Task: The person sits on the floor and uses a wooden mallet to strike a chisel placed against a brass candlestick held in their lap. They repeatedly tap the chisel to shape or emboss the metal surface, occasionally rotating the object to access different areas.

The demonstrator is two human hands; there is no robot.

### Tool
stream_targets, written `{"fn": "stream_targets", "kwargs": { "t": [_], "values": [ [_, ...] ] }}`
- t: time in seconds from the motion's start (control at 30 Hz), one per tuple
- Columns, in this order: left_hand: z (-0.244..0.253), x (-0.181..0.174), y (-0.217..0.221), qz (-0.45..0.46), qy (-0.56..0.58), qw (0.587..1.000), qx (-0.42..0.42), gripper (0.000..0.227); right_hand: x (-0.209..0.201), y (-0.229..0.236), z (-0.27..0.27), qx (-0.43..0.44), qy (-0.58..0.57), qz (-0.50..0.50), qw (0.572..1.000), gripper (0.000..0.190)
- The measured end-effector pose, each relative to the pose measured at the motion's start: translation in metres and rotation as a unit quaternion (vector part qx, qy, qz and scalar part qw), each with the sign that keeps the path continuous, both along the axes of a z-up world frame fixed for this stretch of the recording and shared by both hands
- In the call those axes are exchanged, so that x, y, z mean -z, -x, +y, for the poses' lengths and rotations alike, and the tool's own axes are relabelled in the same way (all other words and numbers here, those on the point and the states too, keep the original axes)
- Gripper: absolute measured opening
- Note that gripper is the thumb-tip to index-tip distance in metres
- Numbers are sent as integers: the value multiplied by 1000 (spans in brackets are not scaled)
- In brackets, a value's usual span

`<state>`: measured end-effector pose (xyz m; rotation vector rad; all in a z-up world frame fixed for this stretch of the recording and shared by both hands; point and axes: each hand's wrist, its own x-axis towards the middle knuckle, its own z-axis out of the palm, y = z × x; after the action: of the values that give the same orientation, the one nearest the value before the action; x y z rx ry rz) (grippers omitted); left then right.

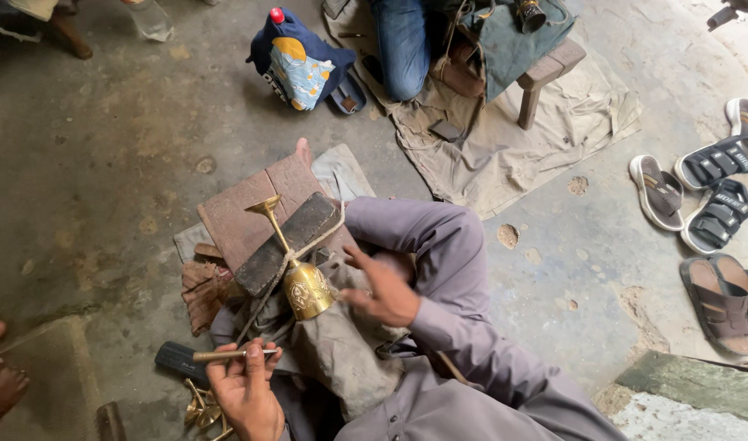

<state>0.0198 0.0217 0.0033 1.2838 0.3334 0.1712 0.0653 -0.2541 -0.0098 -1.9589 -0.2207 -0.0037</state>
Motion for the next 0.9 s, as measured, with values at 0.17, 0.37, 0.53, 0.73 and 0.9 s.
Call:
{"fn": "stream_targets", "kwargs": {
  "t": [0.17,0.37,0.53,0.73,0.9],
  "values": [
    [-3,-17,-16,5,-6,1000,17,38,35,40,-50,128,165,161,965,27],
    [-28,-37,-33,-19,-54,996,73,42,90,98,-30,65,357,225,904,56],
    [-41,-52,-45,-68,-35,987,138,30,110,105,-23,78,395,253,880,66],
    [-30,-66,-60,-123,-141,960,206,19,51,87,-108,-35,103,310,944,70],
    [-30,-74,-106,-192,-302,906,224,27,-24,79,-126,128,-38,235,963,81]
  ]
}}
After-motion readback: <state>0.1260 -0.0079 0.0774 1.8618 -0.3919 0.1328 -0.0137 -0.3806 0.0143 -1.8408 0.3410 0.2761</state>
